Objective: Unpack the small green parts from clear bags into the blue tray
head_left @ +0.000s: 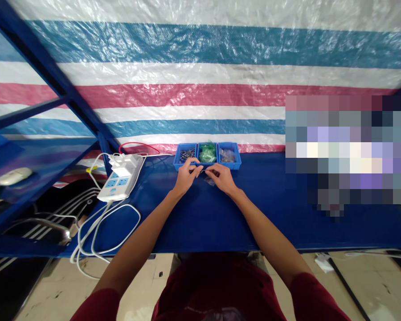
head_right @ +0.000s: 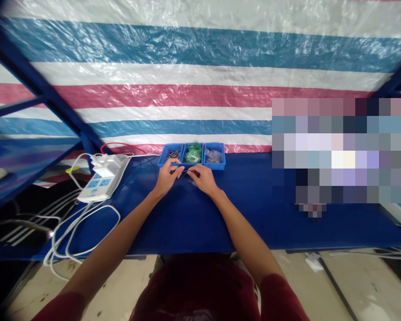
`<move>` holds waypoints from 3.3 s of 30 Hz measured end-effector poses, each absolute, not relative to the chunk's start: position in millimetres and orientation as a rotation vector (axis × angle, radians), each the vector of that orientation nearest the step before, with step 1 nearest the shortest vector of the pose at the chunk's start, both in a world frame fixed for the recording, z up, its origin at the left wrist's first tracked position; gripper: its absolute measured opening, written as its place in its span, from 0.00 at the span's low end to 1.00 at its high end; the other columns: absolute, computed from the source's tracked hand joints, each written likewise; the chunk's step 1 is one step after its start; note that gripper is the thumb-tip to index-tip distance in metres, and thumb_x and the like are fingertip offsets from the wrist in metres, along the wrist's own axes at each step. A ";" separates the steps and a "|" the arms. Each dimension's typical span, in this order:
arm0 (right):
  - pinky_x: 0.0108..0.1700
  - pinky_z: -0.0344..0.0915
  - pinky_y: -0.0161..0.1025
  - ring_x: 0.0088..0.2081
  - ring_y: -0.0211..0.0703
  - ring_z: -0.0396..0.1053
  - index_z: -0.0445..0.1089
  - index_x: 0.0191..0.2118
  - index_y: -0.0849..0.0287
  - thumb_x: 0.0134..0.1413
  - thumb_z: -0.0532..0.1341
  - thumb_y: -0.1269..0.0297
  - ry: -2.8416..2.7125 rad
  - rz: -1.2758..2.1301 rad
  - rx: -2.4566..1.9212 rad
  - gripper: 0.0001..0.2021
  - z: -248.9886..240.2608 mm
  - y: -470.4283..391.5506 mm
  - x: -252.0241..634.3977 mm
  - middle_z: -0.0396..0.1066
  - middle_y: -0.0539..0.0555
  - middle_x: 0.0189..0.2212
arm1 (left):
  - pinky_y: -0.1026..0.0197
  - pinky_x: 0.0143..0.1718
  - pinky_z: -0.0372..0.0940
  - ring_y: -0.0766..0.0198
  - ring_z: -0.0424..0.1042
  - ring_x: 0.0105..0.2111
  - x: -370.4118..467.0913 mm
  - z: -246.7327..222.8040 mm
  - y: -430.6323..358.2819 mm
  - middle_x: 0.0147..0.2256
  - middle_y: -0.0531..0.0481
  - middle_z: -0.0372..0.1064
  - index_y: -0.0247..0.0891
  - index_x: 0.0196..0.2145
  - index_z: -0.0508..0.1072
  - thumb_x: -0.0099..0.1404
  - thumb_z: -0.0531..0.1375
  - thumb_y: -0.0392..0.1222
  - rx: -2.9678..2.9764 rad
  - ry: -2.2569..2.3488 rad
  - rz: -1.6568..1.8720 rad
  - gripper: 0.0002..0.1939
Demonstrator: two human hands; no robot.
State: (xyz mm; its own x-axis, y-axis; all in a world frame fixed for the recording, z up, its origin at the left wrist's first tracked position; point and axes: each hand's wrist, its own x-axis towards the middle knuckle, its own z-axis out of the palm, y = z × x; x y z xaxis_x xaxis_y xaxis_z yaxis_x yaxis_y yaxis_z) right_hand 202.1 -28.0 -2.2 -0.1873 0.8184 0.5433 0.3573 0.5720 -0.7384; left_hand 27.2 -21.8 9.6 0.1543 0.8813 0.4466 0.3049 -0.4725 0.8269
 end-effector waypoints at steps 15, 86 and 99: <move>0.27 0.58 0.35 0.23 0.37 0.60 0.70 0.31 0.57 0.58 0.56 0.51 -1.607 0.773 -0.987 0.15 1.6 -30.4 201.9 0.66 0.49 0.22 | 0.63 0.25 0.66 0.66 0.71 0.24 28.7 10.9 -14.6 0.27 0.47 0.76 0.33 0.32 0.76 0.54 0.68 0.50 1.554 0.961 1.374 0.16; 0.37 0.62 0.40 0.40 0.51 0.72 0.72 0.41 0.56 0.51 0.67 0.59 -2.261 0.332 -1.668 0.13 4.4 -29.3 210.0 0.76 0.57 0.35 | 0.61 0.37 0.62 0.58 0.73 0.34 18.9 20.7 -8.2 0.34 0.47 0.77 0.40 0.35 0.77 0.67 0.55 0.41 2.529 1.356 0.976 0.11; 0.40 0.63 0.40 0.45 0.51 0.71 0.72 0.45 0.58 0.59 0.59 0.65 -2.250 0.244 -1.714 0.10 4.6 -28.6 208.5 0.75 0.60 0.43 | 0.62 0.31 0.59 0.61 0.70 0.27 28.0 -3.7 -11.1 0.28 0.48 0.75 0.39 0.32 0.77 0.66 0.55 0.42 2.443 1.466 1.110 0.12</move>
